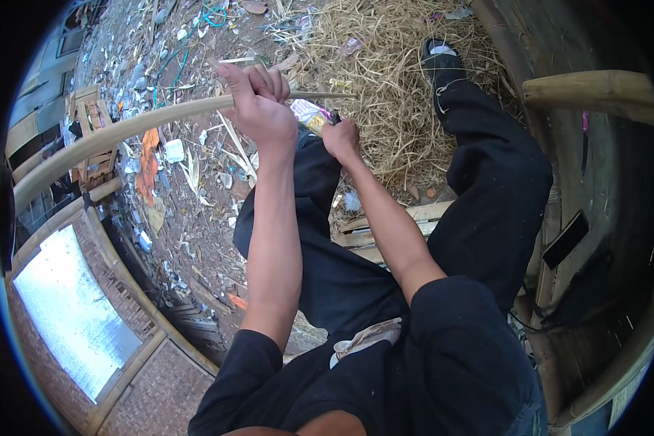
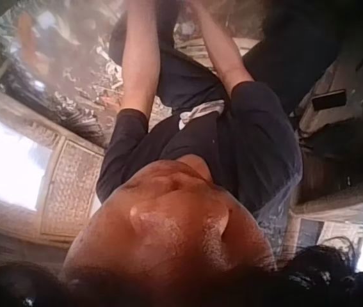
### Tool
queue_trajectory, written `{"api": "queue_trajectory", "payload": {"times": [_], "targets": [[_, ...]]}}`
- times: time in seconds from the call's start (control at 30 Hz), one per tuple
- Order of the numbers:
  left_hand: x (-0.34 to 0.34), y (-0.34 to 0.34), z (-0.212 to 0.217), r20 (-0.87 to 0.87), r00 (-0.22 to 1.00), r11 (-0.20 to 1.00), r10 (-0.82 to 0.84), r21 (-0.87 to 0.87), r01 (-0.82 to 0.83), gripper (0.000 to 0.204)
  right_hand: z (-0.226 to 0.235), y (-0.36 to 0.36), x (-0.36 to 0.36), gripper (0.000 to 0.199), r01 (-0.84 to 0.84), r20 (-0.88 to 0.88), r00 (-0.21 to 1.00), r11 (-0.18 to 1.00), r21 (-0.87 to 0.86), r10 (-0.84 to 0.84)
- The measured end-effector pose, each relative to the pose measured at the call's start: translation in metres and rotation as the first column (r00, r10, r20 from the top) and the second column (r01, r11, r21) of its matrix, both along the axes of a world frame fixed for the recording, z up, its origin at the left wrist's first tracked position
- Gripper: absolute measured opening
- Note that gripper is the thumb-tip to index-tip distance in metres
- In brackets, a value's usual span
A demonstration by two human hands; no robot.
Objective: The person whittles a bamboo stick with a knife while sitting in a bamboo structure. They peel away shavings from the stick, rotate it to work on different sides, and scrape the surface to smooth it.
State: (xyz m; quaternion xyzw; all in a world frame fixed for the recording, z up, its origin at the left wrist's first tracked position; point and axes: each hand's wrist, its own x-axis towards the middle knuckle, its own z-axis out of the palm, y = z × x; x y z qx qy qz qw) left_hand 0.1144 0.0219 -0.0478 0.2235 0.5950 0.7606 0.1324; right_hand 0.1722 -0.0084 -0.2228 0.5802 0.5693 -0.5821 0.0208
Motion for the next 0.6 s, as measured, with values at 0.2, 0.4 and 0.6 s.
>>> {"api": "queue_trajectory", "payload": {"times": [0.2,0.4,0.6], "targets": [[-0.026,-0.03,-0.008,0.035,0.999,0.998,0.04,0.053,-0.042,0.056,-0.01,-0.016,-0.01,0.041,0.04,-0.056,0.998,0.996,0.086,-0.035],[-0.03,-0.036,-0.005,0.03,1.0,0.997,0.003,0.075,-0.005,0.056,-0.012,-0.023,-0.019,0.031,0.038,-0.117,0.993,0.996,0.078,-0.029],[-0.045,-0.044,-0.007,0.07,0.996,0.997,0.054,0.053,-0.057,0.058,-0.079,-0.013,-0.029,0.037,-0.029,0.156,0.987,0.999,0.031,0.024]]}}
